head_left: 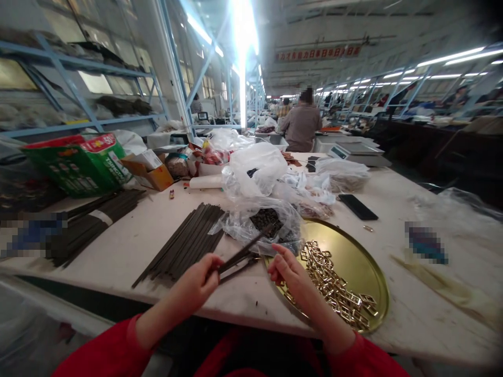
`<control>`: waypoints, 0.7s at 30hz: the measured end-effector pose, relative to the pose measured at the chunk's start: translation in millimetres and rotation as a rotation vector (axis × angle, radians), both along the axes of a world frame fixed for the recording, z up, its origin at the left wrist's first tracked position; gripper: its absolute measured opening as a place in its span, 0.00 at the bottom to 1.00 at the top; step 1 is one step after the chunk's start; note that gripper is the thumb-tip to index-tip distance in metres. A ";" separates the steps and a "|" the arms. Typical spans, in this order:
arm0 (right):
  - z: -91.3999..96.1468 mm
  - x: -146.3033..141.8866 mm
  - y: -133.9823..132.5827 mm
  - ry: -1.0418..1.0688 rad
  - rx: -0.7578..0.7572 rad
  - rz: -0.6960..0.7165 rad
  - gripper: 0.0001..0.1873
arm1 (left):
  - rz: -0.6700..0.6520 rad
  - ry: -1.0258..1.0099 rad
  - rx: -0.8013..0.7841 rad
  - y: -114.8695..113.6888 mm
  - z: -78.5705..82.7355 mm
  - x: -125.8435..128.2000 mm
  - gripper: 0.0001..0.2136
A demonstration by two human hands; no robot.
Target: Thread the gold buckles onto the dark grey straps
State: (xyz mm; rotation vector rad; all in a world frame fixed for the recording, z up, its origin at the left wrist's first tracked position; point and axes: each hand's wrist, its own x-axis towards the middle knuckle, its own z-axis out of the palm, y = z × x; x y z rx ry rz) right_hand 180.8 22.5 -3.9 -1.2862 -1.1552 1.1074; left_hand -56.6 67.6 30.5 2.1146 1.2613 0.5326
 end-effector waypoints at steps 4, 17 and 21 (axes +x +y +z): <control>7.2 -2.8 13.1 0.012 -0.024 0.036 0.18 | -0.168 -0.161 -0.429 -32.5 -0.7 21.9 0.10; 3.5 83.7 212.1 -1.289 0.050 -0.178 0.31 | 0.102 -0.430 -0.873 33.4 -11.1 36.6 0.11; -7.9 83.2 240.8 -1.192 -0.024 -0.145 0.10 | 0.091 -0.426 -0.917 37.1 -19.9 41.3 0.11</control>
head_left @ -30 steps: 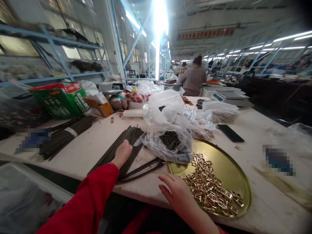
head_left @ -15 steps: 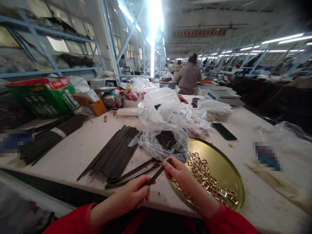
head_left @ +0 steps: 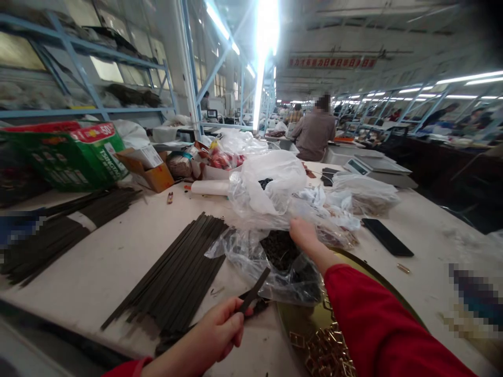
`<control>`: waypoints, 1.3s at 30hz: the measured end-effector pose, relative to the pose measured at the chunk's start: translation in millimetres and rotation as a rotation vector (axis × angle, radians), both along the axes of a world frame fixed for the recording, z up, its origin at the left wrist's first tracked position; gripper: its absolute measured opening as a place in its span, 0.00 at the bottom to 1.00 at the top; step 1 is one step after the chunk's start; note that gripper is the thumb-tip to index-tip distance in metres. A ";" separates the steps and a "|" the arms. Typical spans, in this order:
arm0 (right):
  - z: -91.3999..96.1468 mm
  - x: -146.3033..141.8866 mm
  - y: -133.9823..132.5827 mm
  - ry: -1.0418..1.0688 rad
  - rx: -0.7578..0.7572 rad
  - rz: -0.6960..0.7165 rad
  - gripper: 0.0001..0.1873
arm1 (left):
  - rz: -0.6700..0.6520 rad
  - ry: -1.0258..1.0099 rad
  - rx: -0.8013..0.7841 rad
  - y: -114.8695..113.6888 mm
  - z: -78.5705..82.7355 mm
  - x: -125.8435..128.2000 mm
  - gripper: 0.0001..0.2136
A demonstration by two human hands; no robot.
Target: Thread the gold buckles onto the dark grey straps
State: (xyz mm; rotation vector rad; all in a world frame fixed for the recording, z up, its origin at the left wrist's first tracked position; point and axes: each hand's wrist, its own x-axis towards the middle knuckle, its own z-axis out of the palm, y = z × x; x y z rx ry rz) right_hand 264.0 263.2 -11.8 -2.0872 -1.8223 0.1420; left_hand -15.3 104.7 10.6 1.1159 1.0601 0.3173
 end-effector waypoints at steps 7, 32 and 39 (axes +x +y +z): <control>31.9 14.2 -18.9 0.261 0.030 0.117 0.16 | 0.060 -0.043 0.016 4.7 -6.9 11.6 0.13; -2.4 -47.9 -91.5 -0.274 -0.129 0.304 0.08 | 0.071 -0.107 -0.009 -17.8 7.1 8.9 0.12; -5.3 -44.0 -101.6 -0.256 -0.058 0.288 0.05 | 0.077 -0.146 -0.031 -38.2 16.5 1.6 0.11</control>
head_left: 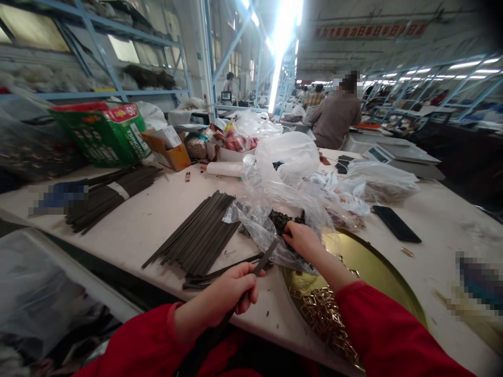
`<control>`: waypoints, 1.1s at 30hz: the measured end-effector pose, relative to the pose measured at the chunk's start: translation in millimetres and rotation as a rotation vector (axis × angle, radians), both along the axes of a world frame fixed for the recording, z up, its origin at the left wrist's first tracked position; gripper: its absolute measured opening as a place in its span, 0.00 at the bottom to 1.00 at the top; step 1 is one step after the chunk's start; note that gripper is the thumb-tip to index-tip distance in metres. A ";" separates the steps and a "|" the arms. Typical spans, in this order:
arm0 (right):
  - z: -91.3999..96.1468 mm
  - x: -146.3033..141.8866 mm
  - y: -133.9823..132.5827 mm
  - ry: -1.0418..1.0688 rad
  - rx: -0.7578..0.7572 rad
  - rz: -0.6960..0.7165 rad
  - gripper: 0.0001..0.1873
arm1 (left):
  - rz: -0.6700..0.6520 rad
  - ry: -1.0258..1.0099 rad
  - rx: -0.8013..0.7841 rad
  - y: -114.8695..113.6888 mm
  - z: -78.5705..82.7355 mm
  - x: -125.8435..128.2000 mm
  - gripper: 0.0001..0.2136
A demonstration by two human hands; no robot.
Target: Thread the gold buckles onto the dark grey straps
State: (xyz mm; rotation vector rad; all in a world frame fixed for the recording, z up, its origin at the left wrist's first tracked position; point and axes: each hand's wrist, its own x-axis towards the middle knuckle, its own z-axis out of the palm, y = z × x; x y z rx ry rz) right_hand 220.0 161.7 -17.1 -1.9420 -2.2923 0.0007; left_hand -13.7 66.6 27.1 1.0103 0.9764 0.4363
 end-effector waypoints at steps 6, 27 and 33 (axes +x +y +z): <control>10.1 4.8 -17.7 0.114 0.182 -0.077 0.15 | -0.029 0.004 0.022 -13.8 0.9 -4.3 0.11; 8.6 -45.7 -112.3 1.484 -0.487 -0.206 0.21 | -0.160 -0.009 -0.011 -16.2 -20.7 -7.7 0.13; 0.3 -53.0 -118.6 1.831 -0.848 -0.296 0.19 | -0.151 -0.108 -0.086 -11.0 -25.5 2.4 0.11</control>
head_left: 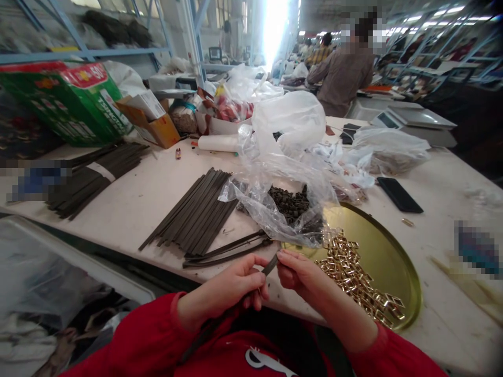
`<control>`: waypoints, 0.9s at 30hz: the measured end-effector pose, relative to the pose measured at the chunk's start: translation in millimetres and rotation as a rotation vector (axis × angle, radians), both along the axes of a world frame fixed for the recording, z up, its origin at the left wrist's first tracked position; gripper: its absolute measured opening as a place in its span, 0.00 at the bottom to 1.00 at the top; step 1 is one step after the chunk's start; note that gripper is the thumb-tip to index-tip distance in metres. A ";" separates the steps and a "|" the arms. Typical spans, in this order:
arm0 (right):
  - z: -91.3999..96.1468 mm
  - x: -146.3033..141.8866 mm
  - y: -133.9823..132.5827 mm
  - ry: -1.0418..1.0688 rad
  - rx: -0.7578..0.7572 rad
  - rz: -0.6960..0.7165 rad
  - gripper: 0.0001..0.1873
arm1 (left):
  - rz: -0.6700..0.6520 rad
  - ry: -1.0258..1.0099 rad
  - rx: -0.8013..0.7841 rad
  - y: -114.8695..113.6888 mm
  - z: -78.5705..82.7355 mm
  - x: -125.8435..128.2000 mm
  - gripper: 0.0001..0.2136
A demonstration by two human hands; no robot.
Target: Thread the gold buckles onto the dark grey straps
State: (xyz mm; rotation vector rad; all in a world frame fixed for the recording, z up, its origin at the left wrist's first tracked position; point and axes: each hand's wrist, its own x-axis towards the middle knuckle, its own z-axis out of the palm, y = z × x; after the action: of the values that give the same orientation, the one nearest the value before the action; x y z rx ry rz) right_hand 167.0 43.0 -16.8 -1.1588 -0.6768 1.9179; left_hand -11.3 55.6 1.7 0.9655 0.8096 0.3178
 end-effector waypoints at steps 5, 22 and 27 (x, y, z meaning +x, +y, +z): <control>-2.0 -11.9 -9.8 0.120 -0.127 -0.012 0.22 | 0.076 -0.044 -0.010 0.9 -2.0 5.3 0.04; -10.8 -20.1 -34.4 -0.975 0.645 -0.150 0.08 | 0.071 0.016 0.004 -20.7 5.1 -0.1 0.05; 0.9 -19.0 -46.9 -1.164 0.806 0.048 0.05 | 0.105 0.066 0.035 -27.5 2.2 -1.3 0.04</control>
State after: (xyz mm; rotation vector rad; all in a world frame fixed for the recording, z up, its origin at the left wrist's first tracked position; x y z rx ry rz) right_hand 148.0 -3.8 -15.9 -1.5866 -1.8526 0.6332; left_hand -12.5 28.0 3.9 0.9723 0.9196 0.3938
